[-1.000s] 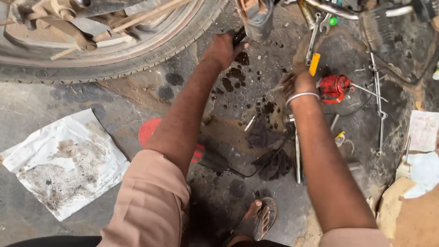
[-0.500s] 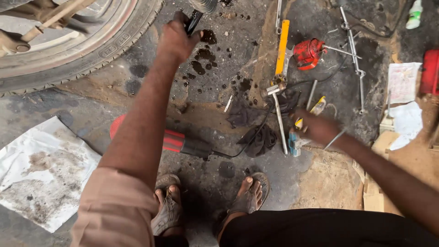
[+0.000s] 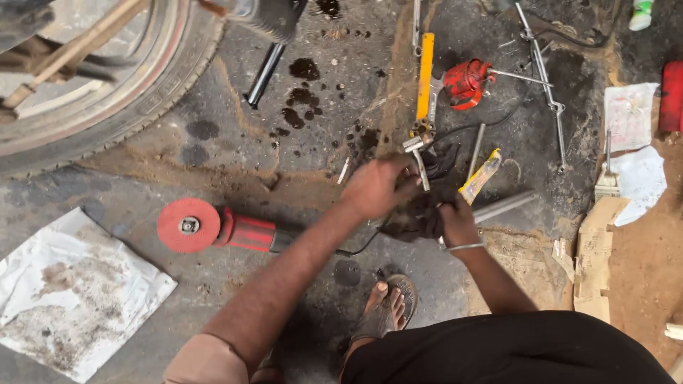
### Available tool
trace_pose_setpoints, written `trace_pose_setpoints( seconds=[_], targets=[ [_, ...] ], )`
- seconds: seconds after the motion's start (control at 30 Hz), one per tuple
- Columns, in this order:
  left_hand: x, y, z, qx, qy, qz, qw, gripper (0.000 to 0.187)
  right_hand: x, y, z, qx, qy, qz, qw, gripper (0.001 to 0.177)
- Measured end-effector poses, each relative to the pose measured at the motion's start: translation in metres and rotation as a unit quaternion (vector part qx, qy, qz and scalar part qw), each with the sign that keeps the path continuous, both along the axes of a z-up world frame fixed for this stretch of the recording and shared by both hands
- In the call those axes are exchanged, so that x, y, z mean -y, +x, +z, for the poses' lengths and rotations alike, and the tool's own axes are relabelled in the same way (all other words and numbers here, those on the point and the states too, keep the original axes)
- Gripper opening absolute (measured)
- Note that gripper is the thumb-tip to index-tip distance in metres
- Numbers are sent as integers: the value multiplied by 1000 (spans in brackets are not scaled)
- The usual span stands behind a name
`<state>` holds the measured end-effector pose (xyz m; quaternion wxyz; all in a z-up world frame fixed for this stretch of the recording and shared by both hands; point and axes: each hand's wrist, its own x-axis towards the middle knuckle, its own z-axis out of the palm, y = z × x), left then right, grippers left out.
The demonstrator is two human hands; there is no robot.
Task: Repairing and assembling mechanical parts on a motorcycle near the rear suspension.
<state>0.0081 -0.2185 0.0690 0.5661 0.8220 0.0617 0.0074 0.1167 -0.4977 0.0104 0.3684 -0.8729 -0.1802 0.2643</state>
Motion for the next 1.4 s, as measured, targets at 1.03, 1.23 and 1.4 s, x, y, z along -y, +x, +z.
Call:
trace_pose_setpoints(
  seconds=[1.03, 1.23, 1.4],
  targets=[
    [61, -9, -15, 162, 277, 33, 947, 44, -46, 8, 42, -652, 527, 105, 535, 125],
    [47, 32, -76, -175, 104, 105, 973, 41, -67, -2, 42, -407, 421, -55, 809, 110],
    [-46, 21, -101, -215, 274, 10, 937, 41, -61, 40, 70, 182, -62, -42, 980, 61]
  ],
)
